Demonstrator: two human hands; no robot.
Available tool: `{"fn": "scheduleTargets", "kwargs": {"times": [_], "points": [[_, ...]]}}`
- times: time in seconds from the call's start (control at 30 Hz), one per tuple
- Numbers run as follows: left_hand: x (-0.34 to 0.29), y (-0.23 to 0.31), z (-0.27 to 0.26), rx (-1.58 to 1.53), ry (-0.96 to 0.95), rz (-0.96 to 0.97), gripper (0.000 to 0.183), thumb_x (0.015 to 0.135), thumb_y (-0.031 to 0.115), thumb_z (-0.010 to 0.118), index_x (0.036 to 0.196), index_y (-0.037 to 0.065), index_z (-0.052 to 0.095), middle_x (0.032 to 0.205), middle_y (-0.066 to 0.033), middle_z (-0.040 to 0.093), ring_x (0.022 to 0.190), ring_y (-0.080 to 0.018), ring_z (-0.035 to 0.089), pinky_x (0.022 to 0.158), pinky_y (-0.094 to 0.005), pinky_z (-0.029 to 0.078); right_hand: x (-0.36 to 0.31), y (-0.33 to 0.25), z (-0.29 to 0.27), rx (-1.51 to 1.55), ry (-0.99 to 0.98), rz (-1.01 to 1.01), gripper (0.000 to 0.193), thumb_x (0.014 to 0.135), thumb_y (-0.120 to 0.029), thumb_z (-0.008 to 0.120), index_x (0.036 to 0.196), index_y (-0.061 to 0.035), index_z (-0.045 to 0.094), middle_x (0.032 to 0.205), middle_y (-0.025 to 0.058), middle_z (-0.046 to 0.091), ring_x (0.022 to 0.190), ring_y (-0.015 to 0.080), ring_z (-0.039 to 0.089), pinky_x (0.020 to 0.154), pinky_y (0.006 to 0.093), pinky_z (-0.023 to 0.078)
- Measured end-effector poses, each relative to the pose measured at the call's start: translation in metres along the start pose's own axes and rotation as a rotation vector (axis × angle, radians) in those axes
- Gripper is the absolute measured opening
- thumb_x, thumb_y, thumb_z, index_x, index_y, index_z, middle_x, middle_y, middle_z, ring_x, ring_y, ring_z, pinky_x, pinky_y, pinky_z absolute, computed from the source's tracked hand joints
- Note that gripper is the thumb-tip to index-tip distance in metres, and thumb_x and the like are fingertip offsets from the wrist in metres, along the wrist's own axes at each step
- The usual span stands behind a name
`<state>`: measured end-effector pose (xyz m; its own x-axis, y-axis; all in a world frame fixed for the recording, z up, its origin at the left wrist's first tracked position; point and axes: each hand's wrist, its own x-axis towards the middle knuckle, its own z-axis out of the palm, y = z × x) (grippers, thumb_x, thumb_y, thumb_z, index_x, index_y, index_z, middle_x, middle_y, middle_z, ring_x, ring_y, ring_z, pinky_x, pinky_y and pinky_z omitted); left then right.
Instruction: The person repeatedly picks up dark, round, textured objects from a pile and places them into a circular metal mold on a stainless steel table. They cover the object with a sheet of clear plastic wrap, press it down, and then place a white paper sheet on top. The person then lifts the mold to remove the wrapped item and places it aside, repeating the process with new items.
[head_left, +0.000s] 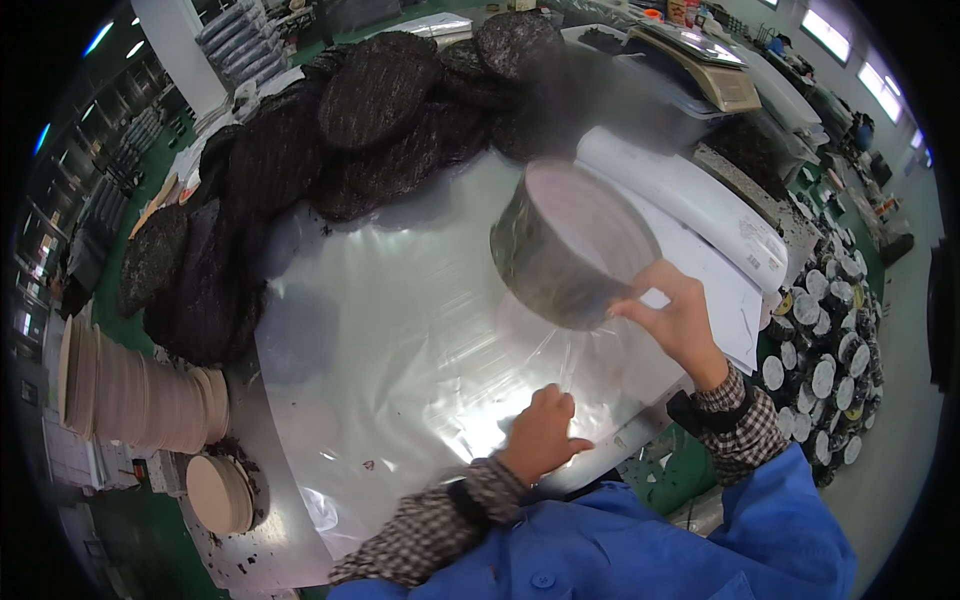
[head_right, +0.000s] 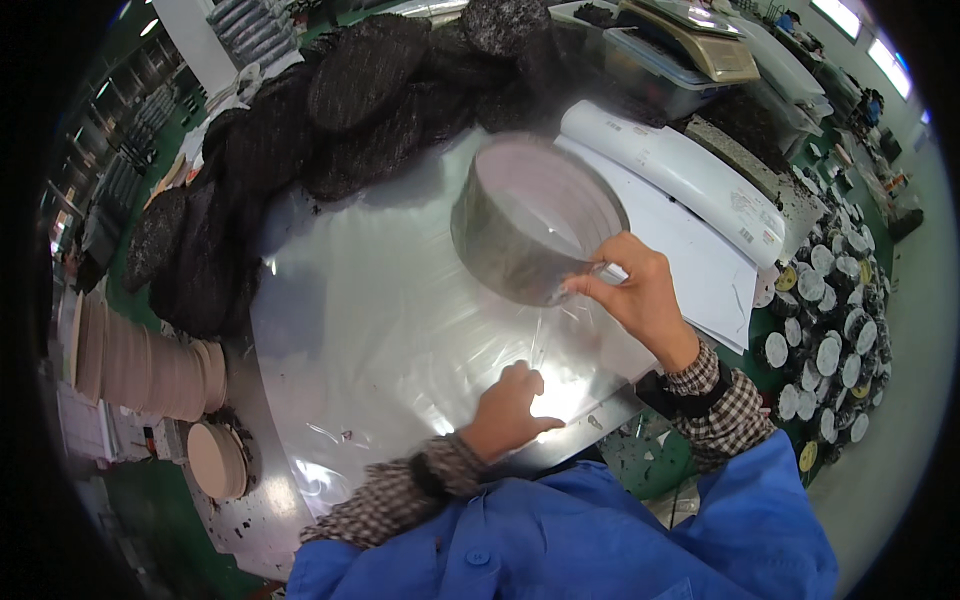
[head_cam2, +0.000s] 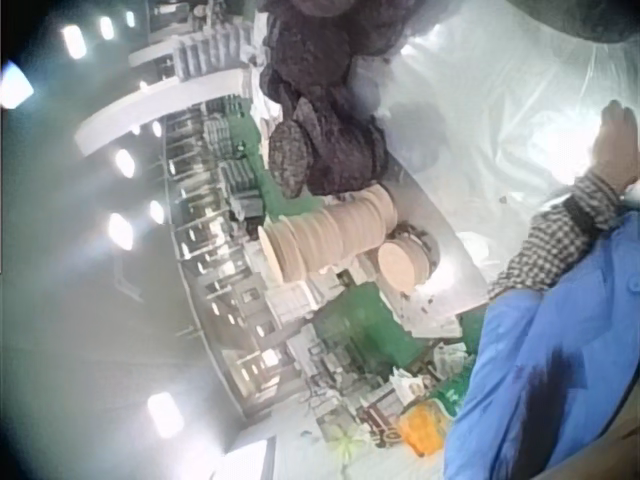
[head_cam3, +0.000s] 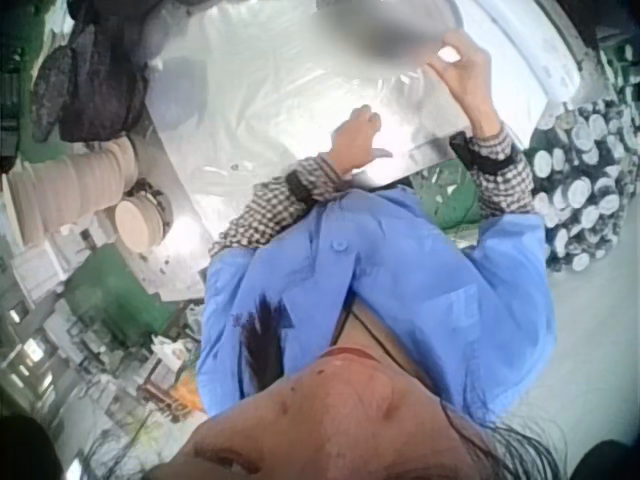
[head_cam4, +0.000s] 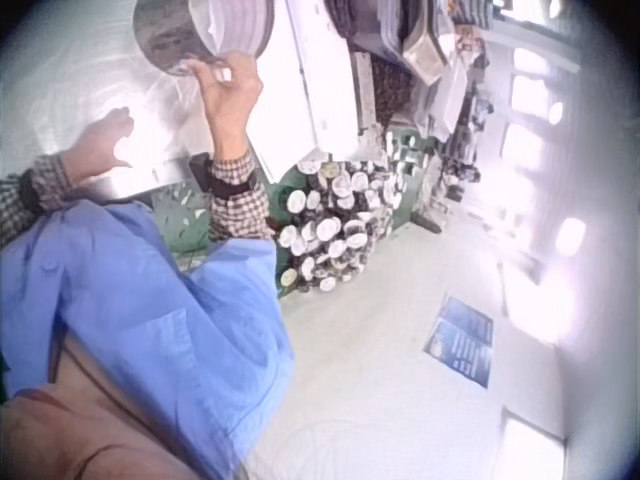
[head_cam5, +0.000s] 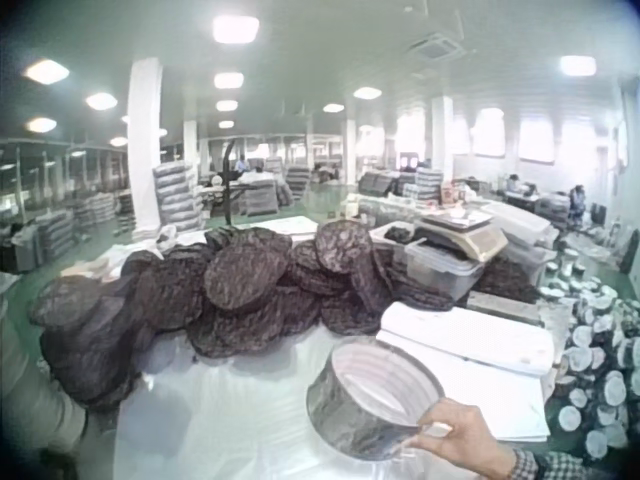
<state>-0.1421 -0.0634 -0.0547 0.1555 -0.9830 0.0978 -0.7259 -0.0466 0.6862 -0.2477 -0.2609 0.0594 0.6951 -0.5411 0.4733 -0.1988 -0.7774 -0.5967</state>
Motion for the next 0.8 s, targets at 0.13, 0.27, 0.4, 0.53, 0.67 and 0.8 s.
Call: {"fn": "scheduleTargets", "kwargs": {"times": [0.13,0.27,0.4,0.53,0.67,0.8], "points": [[0.001,-0.006,0.018,0.1,-0.091,-0.032,0.015,0.086,0.011,0.062,0.098,0.003,0.059,0.102,-0.0124,0.055,0.097,-0.0253,0.056,0.081,-0.0334,0.05,0.0,-0.004,-0.003,0.023,-0.001,-0.047,0.03,0.067,-0.02,0.086,0.079,-0.0013,0.065,0.077,0.0088,0.064,0.073,0.0231,0.062,0.067,0.032,0.048],[-0.001,-0.067,-0.049,-0.849,0.078,-0.421,0.009,0.09,0.009,0.059,0.098,0.004,0.057,0.093,-0.005,0.054,0.085,-0.0155,0.057,0.074,-0.0307,0.051,-0.006,0.004,-0.011,0.049,-0.236,-0.271,0.027,0.068,-0.019,0.084,0.08,-0.0037,0.065,0.077,0.0081,0.064,0.076,0.0239,0.062,0.069,0.0325,0.05],[0.001,-0.128,-0.204,-1.971,0.225,-0.179,0.02,0.096,0.025,0.055,0.098,0.006,0.055,0.081,-0.0011,0.056,0.073,-0.0117,0.058,0.068,-0.0244,0.051,-0.031,0.003,0.004,-0.072,-0.48,-0.607,0.021,0.072,-0.018,0.077,0.084,-0.0043,0.065,0.08,0.0078,0.064,0.079,0.0245,0.062,0.071,0.0333,0.051],[0.017,-0.037,-0.15,-0.924,0.277,-0.173,0.01,0.1,0.013,0.047,0.099,0.004,0.052,0.088,-0.0034,0.057,0.081,-0.0158,0.062,0.075,-0.032,0.058,-0.008,-0.033,0.04,0.039,0.003,-0.521,0.02,0.076,-0.016,0.07,0.09,-0.0037,0.064,0.094,0.0079,0.064,0.091,0.0243,0.062,0.078,0.0334,0.053],[-0.001,-0.051,-0.053,-0.385,-0.482,-0.131,0.015,0.091,0.006,0.056,0.104,0.004,0.05,0.093,-0.0117,0.063,0.086,-0.022,0.065,0.071,-0.0362,0.05,0.026,-0.004,0.046,-0.172,-0.204,-0.494,0.044,0.091,-0.036,0.058,0.122,-0.0048,0.06,0.119,0.0133,0.064,0.119,0.0288,0.054,0.108,0.0501,0.036],[-0.037,-0.055,-0.147,0.09,0.261,0.133,0.065,0.078,0.016,0.079,0.132,0.006,0.043,0.131,-0.0163,0.05,0.121,-0.0307,0.054,0.096,-0.0374,0.049,0.032,0.112,0.051,-0.577,-0.527,-0.325,0.055,0.096,-0.05,0.048,0.131,-0.0077,0.057,0.117,0.0164,0.065,0.122,0.0339,0.051,0.115,0.0605,0.017]]}}
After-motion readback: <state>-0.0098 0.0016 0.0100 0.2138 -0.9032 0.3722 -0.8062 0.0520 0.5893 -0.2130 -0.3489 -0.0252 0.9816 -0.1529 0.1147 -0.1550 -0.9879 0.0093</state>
